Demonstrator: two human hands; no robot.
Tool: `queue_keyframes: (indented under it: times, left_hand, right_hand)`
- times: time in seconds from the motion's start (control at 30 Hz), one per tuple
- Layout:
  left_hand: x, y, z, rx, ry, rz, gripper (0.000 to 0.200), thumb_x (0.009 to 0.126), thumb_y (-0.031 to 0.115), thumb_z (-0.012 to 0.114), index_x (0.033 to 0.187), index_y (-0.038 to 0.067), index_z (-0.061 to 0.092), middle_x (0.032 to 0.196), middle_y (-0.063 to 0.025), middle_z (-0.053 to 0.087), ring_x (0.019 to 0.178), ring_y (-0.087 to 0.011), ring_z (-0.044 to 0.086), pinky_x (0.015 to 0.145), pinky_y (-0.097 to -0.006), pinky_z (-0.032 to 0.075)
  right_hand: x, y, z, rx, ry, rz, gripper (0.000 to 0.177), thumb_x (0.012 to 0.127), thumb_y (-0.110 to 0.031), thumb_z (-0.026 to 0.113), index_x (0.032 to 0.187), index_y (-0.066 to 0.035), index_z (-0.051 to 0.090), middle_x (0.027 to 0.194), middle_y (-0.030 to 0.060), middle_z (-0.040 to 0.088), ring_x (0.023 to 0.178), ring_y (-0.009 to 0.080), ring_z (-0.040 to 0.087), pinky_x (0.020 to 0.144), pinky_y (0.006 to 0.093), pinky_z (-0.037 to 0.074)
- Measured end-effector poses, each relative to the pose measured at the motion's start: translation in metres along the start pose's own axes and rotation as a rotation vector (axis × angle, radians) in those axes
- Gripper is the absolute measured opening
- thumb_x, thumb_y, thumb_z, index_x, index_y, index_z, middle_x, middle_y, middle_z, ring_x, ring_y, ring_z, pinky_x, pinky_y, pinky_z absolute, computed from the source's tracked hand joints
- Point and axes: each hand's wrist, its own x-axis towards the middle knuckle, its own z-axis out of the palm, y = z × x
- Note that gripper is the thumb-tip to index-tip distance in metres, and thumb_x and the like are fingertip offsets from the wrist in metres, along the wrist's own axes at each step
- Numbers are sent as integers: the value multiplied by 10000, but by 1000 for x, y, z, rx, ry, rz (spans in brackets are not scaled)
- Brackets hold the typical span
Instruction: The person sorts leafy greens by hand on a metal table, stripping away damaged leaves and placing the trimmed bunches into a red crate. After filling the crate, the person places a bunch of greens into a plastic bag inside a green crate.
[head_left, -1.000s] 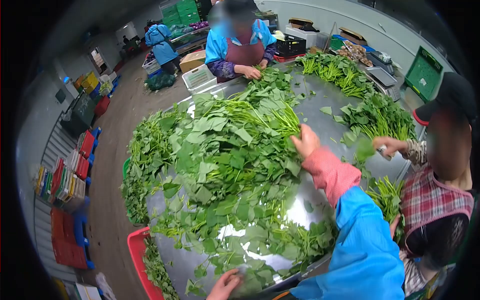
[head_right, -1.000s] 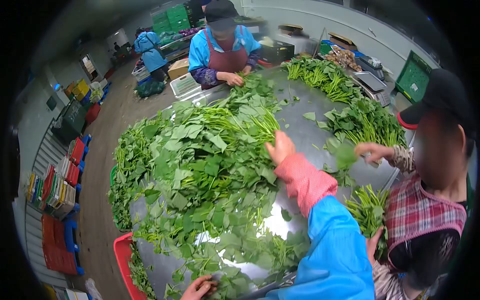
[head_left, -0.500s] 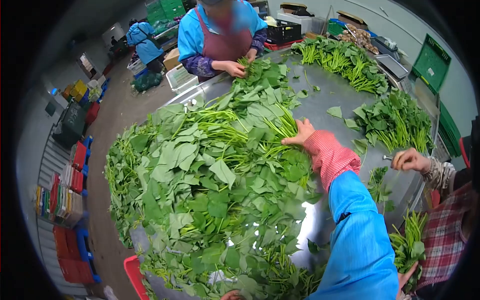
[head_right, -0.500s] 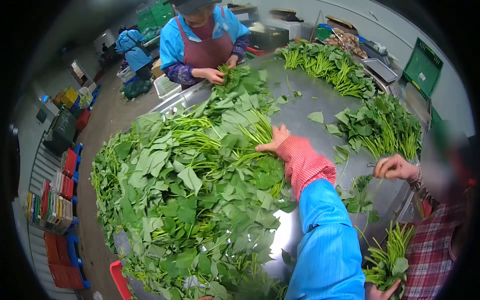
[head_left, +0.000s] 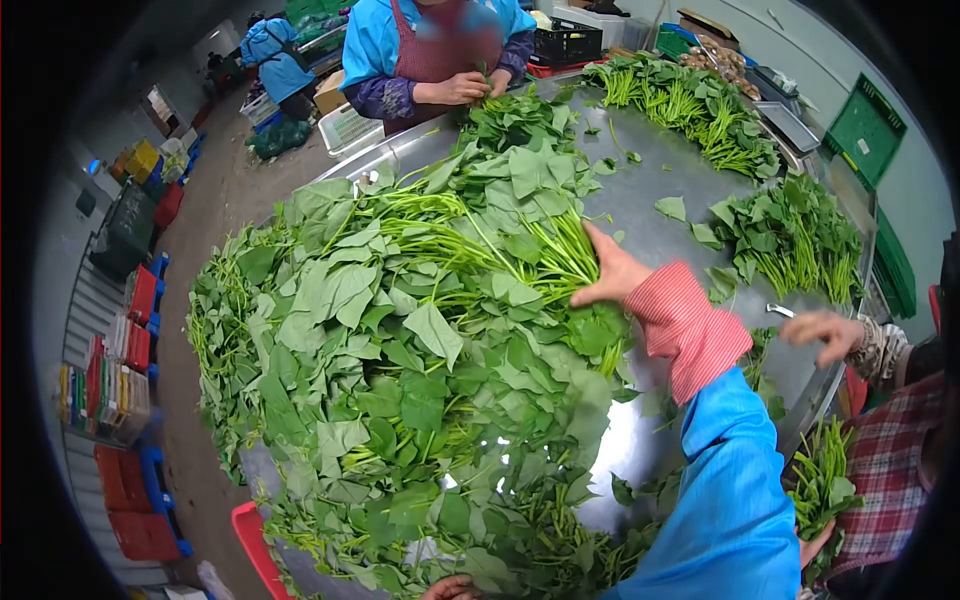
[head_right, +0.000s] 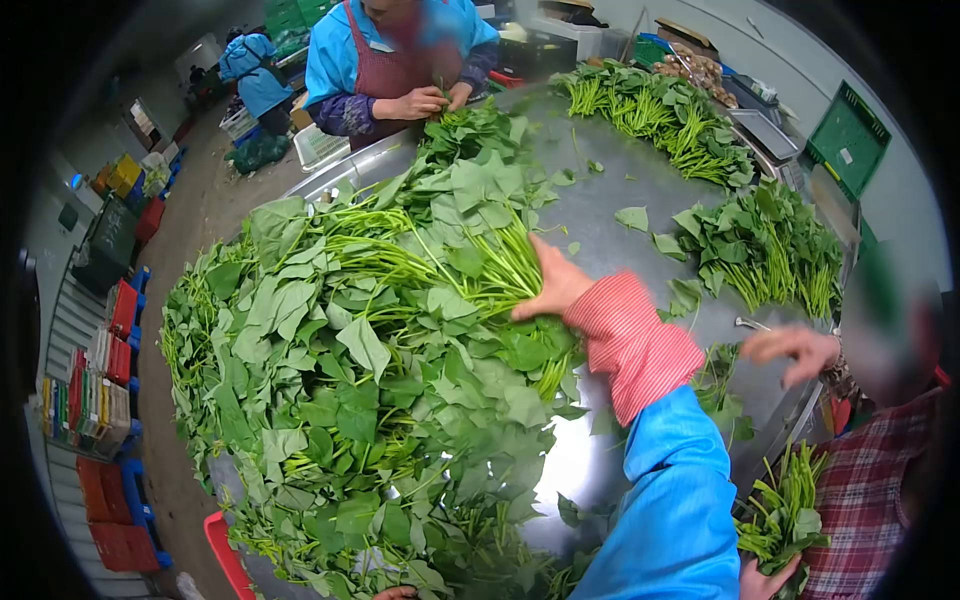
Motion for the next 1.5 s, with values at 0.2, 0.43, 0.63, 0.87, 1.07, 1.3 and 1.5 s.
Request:
queue_keyframes:
  times: [0.2, 0.43, 0.63, 0.87, 1.07, 1.3, 1.5]
  left_hand:
    - [5, -4, -4, 31, 27, 9, 343, 929, 138, 579, 1247, 31, 506, 991, -72, 648, 869, -137, 614, 776, -268, 503]
    - [2, -5, -1, 6, 42, 5, 328, 930, 150, 576, 1229, 27, 523, 997, -86, 654, 851, -145, 622, 760, -271, 512]
    - [9, -5, -5, 0, 69, -66, 333, 930, 160, 576, 1231, 28, 523, 973, -103, 661, 803, -151, 623, 716, -269, 514]
    - [3, -2, -3, -54, 65, -37, 343, 925, 165, 582, 1235, 30, 521, 965, -105, 663, 784, -150, 623, 689, -265, 513]
    - [1, -16, -5, -21, 61, 56, 334, 922, 159, 586, 1223, 28, 525, 970, -105, 659, 793, -158, 627, 706, -267, 514]
    - [-15, -22, -4, -44, 62, 186, 338, 917, 155, 593, 1224, 29, 526, 983, -102, 654, 802, -159, 625, 713, -270, 509]
    - [-43, 56, 4, 337, 62, 555, 392, 949, 158, 520, 1297, -9, 452, 1043, -107, 633, 951, -169, 599, 849, -309, 478]
  right_hand:
    - [24, 15, 15, 222, 173, 27, 1208, 592, -374, 851, 1442, 47, 103, 1289, 271, 468, 1213, 312, 475, 1053, 362, 352]
    - [45, 22, 0, 492, -105, 91, 1005, 695, -474, 779, 1403, 27, 272, 1315, 198, 478, 1257, 268, 418, 1074, 359, 308]
    - [60, -9, 27, 394, 241, 163, 885, 658, -453, 806, 1289, 35, 422, 1161, 166, 578, 1088, 274, 537, 1023, 348, 366]
    - [20, 4, -8, 1344, 352, 373, 386, 851, -390, 630, 1001, -46, 539, 729, 80, 588, 503, 175, 566, 443, 272, 465]
    - [2, 45, 8, 1692, 395, 424, 325, 899, -397, 548, 996, -90, 500, 720, 86, 567, 527, 163, 521, 400, 253, 382]
    - [-73, -7, -28, 1693, 399, 96, 302, 897, -366, 567, 960, -76, 507, 796, 95, 608, 534, 151, 532, 413, 248, 387]
    - [-151, -116, 8, 1615, 249, 35, 290, 911, -302, 549, 1009, -31, 511, 828, 128, 623, 515, 163, 539, 396, 245, 377]
